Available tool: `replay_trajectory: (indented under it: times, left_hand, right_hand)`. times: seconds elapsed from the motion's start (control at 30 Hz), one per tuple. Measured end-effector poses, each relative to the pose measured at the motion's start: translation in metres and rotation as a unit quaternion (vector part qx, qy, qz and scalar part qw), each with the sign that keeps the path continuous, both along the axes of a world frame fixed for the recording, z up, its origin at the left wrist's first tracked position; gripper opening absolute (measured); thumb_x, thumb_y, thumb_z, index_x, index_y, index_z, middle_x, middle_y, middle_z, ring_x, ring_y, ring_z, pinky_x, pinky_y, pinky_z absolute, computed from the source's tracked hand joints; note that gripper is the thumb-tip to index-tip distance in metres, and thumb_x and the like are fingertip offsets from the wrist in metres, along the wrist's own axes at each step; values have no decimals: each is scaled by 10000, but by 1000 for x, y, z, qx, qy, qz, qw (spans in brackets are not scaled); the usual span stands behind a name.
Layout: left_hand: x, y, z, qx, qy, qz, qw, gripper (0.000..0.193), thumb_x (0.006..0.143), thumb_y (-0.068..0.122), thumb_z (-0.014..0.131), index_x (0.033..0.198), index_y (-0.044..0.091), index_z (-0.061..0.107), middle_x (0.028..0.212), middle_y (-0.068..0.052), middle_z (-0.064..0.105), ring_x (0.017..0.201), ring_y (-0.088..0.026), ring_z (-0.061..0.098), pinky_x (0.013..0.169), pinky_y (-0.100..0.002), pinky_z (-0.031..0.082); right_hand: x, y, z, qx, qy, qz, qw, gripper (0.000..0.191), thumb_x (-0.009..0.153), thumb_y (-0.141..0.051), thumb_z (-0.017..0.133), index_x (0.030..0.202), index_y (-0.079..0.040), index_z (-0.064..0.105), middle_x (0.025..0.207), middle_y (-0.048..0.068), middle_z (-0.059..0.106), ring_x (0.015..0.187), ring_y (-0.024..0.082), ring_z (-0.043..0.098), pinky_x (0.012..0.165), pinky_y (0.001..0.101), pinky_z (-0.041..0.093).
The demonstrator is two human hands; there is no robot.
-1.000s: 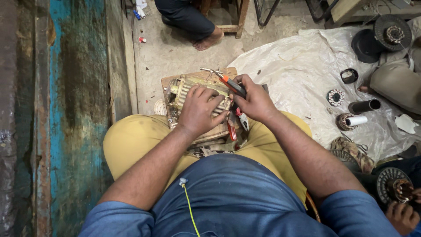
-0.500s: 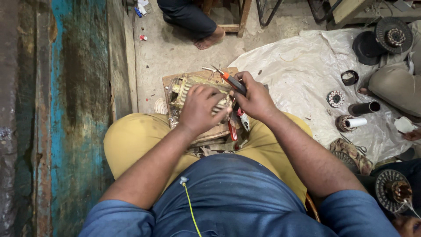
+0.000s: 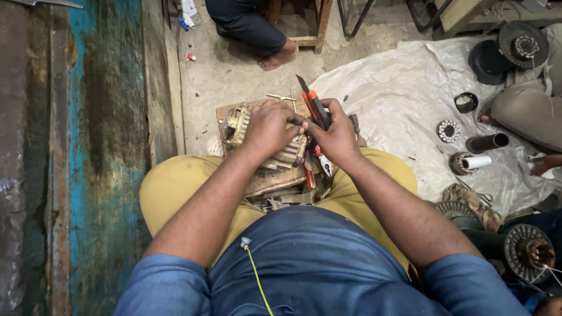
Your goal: The person uses a hammer and pliers to tap and adjust components on a small electric motor resting on a wooden block. They repeatedly tap the motor casing and use pliers to manipulate parts while seated on the floor.
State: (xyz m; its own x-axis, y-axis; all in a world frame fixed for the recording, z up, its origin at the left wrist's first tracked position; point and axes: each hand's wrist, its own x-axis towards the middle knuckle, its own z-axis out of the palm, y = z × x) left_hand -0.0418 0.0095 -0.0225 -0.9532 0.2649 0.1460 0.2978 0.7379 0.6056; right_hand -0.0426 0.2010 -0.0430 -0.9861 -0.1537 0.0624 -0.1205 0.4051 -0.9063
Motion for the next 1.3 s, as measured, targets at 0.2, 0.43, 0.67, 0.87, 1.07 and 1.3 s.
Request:
replay_trajectory:
  times: [0.2,0.43,0.67,0.87,1.07,1.3]
  left_hand:
    - [-7,-2,0,-2,-39,5,999,259,787,413,852,801,161,791,919,-36,734,1033,-265,662,944,-446,475]
    - [-12,-3,-7,23,-9,6,1000,173,754,305,833,758,144,769,882,-66,740,975,-291,684,923,-467,492]
    - [-19,-17,-9,48,-17,-46,998,109,781,238,773,813,135,763,906,-70,742,968,-297,688,911,-441,520]
    - [-17,-30,-8,56,12,-102,993,144,845,237,764,900,107,736,947,-81,713,991,-317,659,895,-449,509]
    - [-9,-29,-9,57,71,-111,990,138,871,206,753,932,92,705,985,-91,692,1027,-340,632,908,-475,491]
    - [-8,-27,-12,71,124,-110,984,188,878,203,752,985,67,678,991,-102,677,1014,-342,623,892,-477,502]
  right_hand:
    - [0,2,1,-52,-16,12,998,365,926,-71,772,1202,-26,538,954,19,717,859,57,708,747,234,575]
    - [-1,5,4,-116,-47,41,991,299,970,-56,747,1190,-11,549,925,52,710,802,71,688,684,241,562]
    - [20,25,15,-163,-140,23,976,319,1021,-138,638,1272,-25,475,907,102,700,734,133,708,574,276,544]
    - [56,40,25,-199,-262,12,944,616,965,-130,460,1563,-138,308,987,169,741,711,183,737,591,307,590]
    - [102,29,43,-257,-312,70,912,697,1015,-187,476,1637,-235,166,1045,158,726,665,192,694,610,325,582]
    - [105,15,37,-230,-279,70,929,689,1034,-140,483,1645,-210,172,1036,140,676,665,196,686,630,333,582]
